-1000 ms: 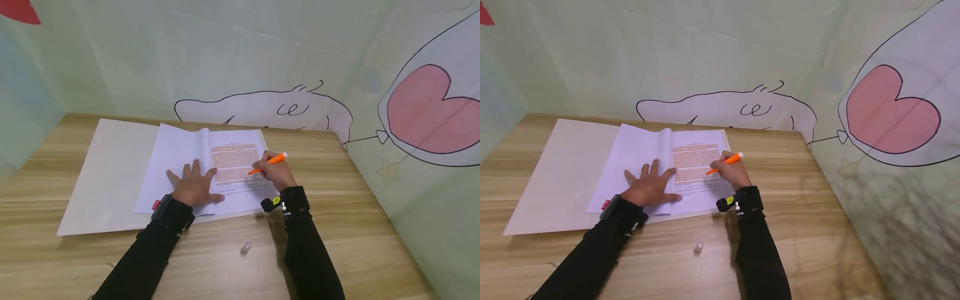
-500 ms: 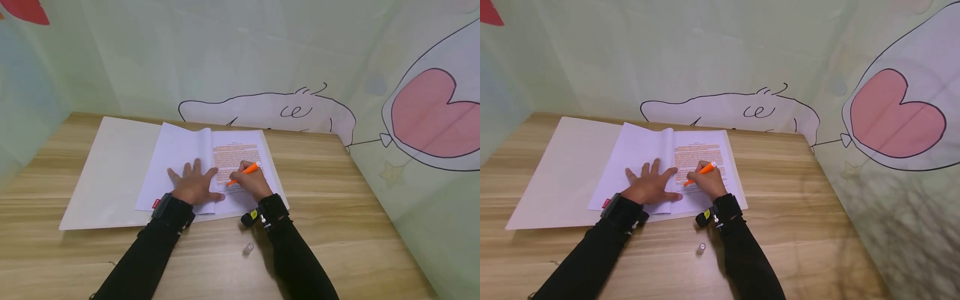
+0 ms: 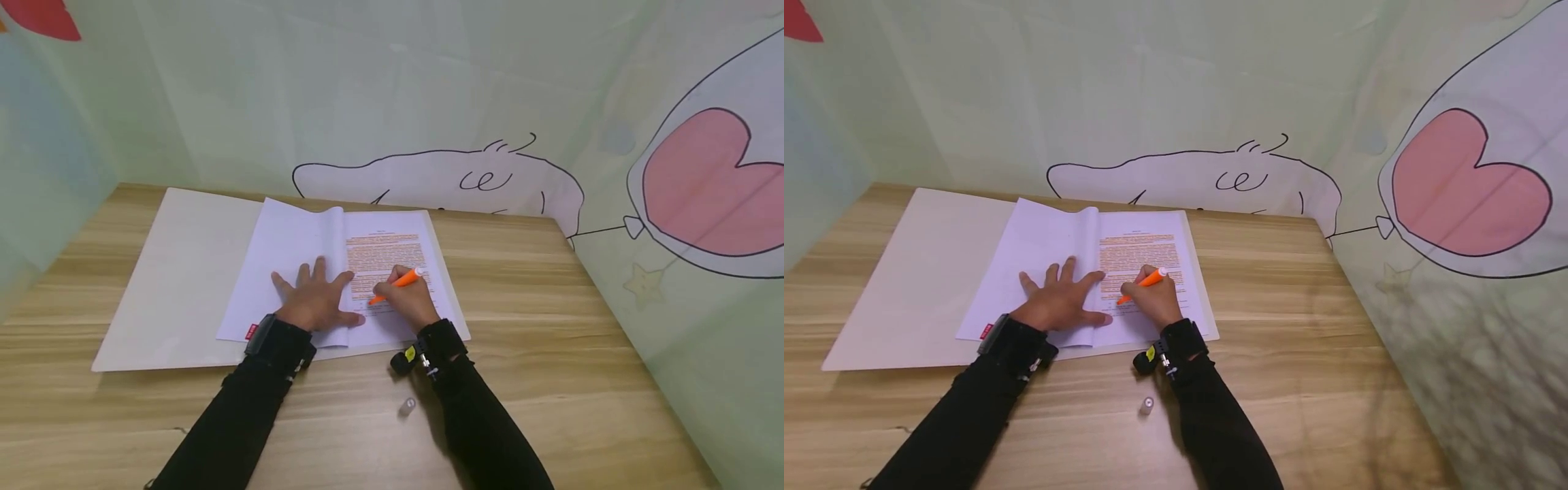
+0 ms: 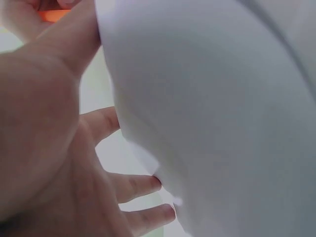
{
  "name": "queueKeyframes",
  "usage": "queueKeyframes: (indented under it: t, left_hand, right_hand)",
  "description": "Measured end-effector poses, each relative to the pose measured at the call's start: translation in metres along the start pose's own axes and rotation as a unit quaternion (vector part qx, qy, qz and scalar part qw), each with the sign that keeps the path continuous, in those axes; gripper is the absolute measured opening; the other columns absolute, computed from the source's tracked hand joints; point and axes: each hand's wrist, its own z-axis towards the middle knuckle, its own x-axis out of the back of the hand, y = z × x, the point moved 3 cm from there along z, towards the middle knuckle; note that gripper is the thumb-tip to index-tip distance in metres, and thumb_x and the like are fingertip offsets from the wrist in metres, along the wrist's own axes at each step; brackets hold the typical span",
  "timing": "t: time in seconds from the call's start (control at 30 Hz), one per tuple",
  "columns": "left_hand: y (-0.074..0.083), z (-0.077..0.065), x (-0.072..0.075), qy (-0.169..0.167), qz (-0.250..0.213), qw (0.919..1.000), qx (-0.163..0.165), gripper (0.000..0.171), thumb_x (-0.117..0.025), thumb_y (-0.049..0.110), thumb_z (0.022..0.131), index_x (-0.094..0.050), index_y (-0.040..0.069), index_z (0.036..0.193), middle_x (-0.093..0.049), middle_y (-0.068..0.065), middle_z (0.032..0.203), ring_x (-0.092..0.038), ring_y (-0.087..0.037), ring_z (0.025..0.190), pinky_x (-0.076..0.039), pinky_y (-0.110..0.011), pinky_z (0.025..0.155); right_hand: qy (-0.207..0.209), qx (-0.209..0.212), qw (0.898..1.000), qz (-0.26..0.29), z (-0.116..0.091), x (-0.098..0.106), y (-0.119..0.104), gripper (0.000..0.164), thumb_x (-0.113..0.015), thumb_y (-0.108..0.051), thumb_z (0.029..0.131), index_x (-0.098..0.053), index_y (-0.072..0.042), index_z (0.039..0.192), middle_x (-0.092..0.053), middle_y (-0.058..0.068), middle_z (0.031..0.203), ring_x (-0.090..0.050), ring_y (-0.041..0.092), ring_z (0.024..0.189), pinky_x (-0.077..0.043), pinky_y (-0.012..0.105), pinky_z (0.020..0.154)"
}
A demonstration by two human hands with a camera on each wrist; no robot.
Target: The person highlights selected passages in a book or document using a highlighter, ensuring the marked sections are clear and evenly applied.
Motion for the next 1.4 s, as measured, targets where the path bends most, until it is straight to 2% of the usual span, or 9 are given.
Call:
queueKeyframes:
  t: [0.3,1.13,1.4]
  left_hand:
    - [0.0026,-0.0010,0.0005,-0.001,-0.002,1.0000,0.001,0.089,-0.080,0.057,0.075,-0.043,0.024,0.149,-0.019,-0.030,0.157,-0.024,-0.053,0.137,-0.004,-0.087,0.102]
    - [0.0003,-0.0004,-0.0014,0.001,-0.005,1.0000,0.003,0.090,-0.080,0.057,0.074,-0.043,0.024,0.149,-0.022,-0.030,0.155,-0.025,-0.052,0.137,-0.005,-0.087,0.102]
    - [0.0010,0.0000,0.0003,0.002,-0.006,1.0000,0.003,0.090,-0.080,0.057,0.074,-0.043,0.024,0.149,-0.022,-0.030,0.155,-0.025,-0.052,0.137,-0.004,-0.087,0.102]
  right_hand:
    - [0.017,0.009,1.000,-0.020,-0.0034,-0.0021,0.0019,0.029,-0.072,-0.012,0.079,-0.049,-0.015,0.062,-0.044,-0.003,0.056,-0.044,0.015,0.058,-0.030,0.027,0.051]
    - [0.027,0.020,0.998,-0.054,-0.0027,-0.0058,-0.0004,0.031,-0.073,-0.012,0.078,-0.047,-0.016,0.062,-0.045,-0.004,0.056,-0.045,0.014,0.056,-0.029,0.025,0.048]
    - [0.023,0.065,0.994,-0.086,-0.0018,-0.0060,-0.0045,0.030,-0.072,-0.010,0.077,-0.048,-0.016,0.061,-0.045,-0.004,0.054,-0.046,0.013,0.056,-0.031,0.025,0.047]
